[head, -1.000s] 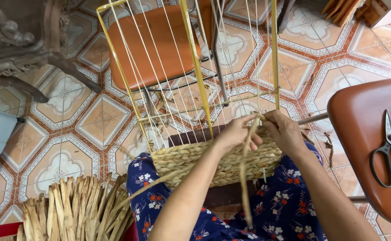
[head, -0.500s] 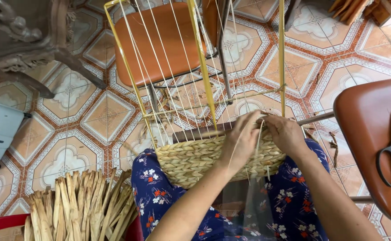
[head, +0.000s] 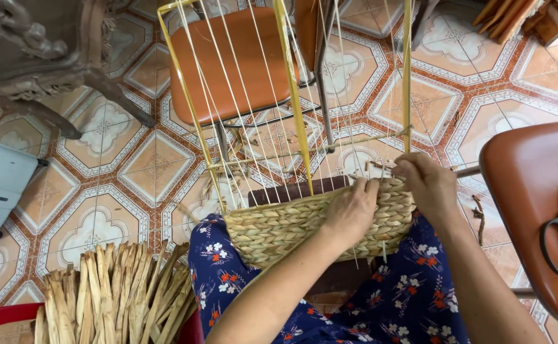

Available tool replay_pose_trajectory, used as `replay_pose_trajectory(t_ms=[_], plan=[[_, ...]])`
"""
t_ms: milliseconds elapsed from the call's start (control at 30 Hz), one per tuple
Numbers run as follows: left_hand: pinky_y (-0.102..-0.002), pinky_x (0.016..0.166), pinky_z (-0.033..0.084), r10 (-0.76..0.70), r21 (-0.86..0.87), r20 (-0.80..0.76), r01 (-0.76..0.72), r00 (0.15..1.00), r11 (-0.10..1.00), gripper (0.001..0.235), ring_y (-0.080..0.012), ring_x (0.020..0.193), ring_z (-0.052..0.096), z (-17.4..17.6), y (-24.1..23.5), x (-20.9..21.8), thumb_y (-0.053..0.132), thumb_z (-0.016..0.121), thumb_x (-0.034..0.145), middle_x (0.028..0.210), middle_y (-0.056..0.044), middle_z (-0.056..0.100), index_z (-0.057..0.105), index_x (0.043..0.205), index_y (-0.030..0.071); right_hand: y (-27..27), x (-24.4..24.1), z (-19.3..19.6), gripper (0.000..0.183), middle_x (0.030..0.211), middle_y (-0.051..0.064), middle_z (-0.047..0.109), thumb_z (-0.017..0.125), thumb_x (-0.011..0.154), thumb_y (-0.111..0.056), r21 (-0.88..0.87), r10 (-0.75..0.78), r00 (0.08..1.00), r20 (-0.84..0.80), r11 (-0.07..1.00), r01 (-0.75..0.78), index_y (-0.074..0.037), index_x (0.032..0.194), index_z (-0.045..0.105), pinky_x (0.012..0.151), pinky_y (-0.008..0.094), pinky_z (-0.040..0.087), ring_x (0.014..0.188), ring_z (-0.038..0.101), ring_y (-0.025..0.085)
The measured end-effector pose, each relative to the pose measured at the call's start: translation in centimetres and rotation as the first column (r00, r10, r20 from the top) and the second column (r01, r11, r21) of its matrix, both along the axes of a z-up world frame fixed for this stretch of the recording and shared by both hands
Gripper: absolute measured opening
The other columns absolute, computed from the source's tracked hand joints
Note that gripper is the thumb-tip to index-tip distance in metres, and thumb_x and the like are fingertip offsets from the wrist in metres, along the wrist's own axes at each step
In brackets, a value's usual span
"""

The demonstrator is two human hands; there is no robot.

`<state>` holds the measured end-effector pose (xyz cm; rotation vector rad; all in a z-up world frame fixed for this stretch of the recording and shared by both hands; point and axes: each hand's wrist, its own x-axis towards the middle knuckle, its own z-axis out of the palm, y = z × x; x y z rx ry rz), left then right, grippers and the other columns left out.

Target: The person sits on the floor weaving dried palm strips over a frame of vertical warp strands, folding and tucking each strip across the woven basket body on their lap. They occasionally reach to the pile of strips beside them to take new material and continue weaving.

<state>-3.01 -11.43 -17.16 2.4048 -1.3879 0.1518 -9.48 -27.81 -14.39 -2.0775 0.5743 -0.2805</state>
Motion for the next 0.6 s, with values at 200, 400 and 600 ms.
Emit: replay_pose_trajectory(t_ms=[200, 400, 600], plan=[[-0.029, 0.061, 0.057, 0.011, 0.142, -0.250, 0.026, 0.968, 0.990, 0.018, -0.0182, 0.074, 0.063, 3.4, 0.8, 3.1, 0.011, 0.056, 0.098, 0.083, -0.007, 0.061, 0.060, 0.115, 0.006, 0.8, 0.0, -1.5, 0.025, 0.101, 0.004, 0.077, 0.071, 0.089, -0.018, -0.312, 0.315, 0.947, 0.057, 0.907, -0.283, -0.011, 0.113, 0.073, 0.061, 0.029, 0.060, 0.070, 0.074, 0.016], [-0.034, 0.064, 0.055, 0.075, -0.213, -0.040, -0.081, 0.996, 0.974, 0.020, -0.0200, 0.069, 0.062, 3.1, 1.1, 2.2, 0.028, 0.063, 0.096, 0.075, -0.003, 0.062, 0.062, 0.097, 0.009, 1.6, 1.3, -2.4, 0.013, 0.089, 0.008, 0.076, 0.067, 0.096, -0.014, -0.426, 0.231, 0.972, 0.047, 0.885, -0.189, -0.005, 0.104, 0.066, 0.068, 0.037, 0.058, 0.075, 0.073, 0.021], [-0.030, 0.053, 0.056, 0.201, 0.019, -0.737, -0.276, 0.645, 0.961, 0.030, -0.0192, 0.063, 0.065, 1.3, -1.1, 3.5, 0.022, 0.053, 0.106, 0.077, -0.008, 0.066, 0.051, 0.133, 0.008, 0.9, 1.5, -3.1, 0.011, 0.088, 0.008, 0.074, 0.053, 0.101, -0.008, -0.033, 0.172, 0.985, -0.018, 0.984, -0.173, -0.003, 0.110, 0.055, 0.062, 0.029, 0.060, 0.070, 0.072, 0.015]])
